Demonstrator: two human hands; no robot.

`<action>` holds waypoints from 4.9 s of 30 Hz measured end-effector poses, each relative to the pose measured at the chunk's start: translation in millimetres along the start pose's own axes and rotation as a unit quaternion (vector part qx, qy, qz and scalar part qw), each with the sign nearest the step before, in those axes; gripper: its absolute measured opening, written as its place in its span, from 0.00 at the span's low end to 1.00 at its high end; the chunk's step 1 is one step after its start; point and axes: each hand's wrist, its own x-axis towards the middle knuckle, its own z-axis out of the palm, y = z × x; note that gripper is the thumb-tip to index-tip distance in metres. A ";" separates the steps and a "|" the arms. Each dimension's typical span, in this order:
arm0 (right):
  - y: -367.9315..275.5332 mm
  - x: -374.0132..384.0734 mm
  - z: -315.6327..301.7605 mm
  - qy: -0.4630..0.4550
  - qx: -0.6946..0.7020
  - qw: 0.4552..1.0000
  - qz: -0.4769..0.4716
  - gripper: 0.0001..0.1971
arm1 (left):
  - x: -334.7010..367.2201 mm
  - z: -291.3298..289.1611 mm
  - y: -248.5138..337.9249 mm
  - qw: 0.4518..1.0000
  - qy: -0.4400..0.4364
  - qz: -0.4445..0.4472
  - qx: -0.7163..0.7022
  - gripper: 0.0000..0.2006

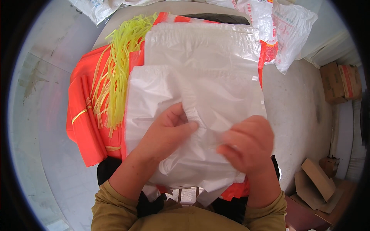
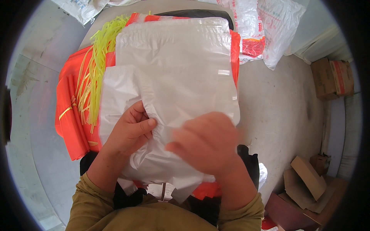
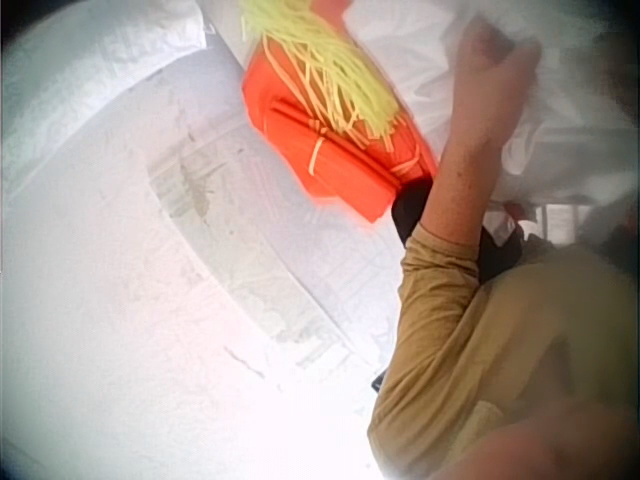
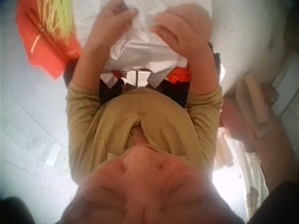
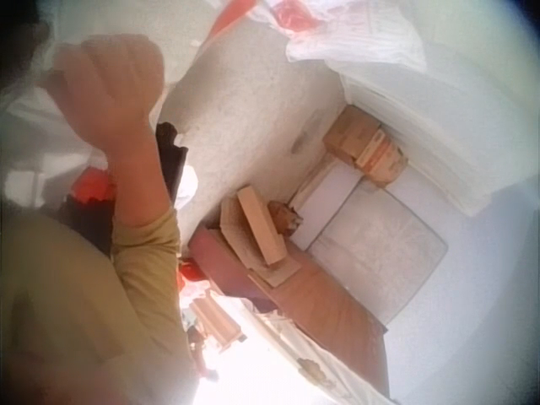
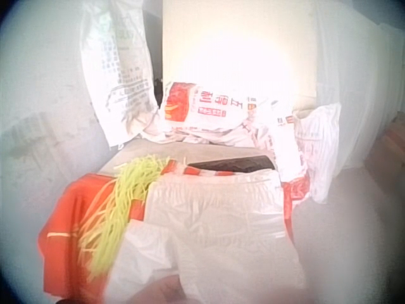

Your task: The person organizes plastic bags by folding, separating, and smoothing bundles of striped and white plastic bags by hand on a table.

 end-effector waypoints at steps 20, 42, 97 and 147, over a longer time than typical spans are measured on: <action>3.4 2.5 14.4 -0.071 0.150 0.976 0.138 0.15 | -2.1 -0.1 1.5 1.000 0.003 -0.009 -0.003 0.22; 2.7 -0.6 19.5 -0.063 0.040 0.995 0.063 0.20 | -1.4 0.6 2.0 1.000 -0.004 -0.011 0.014 0.22; 10.0 0.7 -11.6 0.069 -0.036 0.992 0.097 0.12 | -2.3 3.4 3.2 1.000 0.012 -0.018 0.003 0.23; 9.0 -4.7 21.8 -0.021 0.043 0.996 0.077 0.13 | -1.3 -4.7 0.1 0.999 -0.015 -0.016 -0.031 0.27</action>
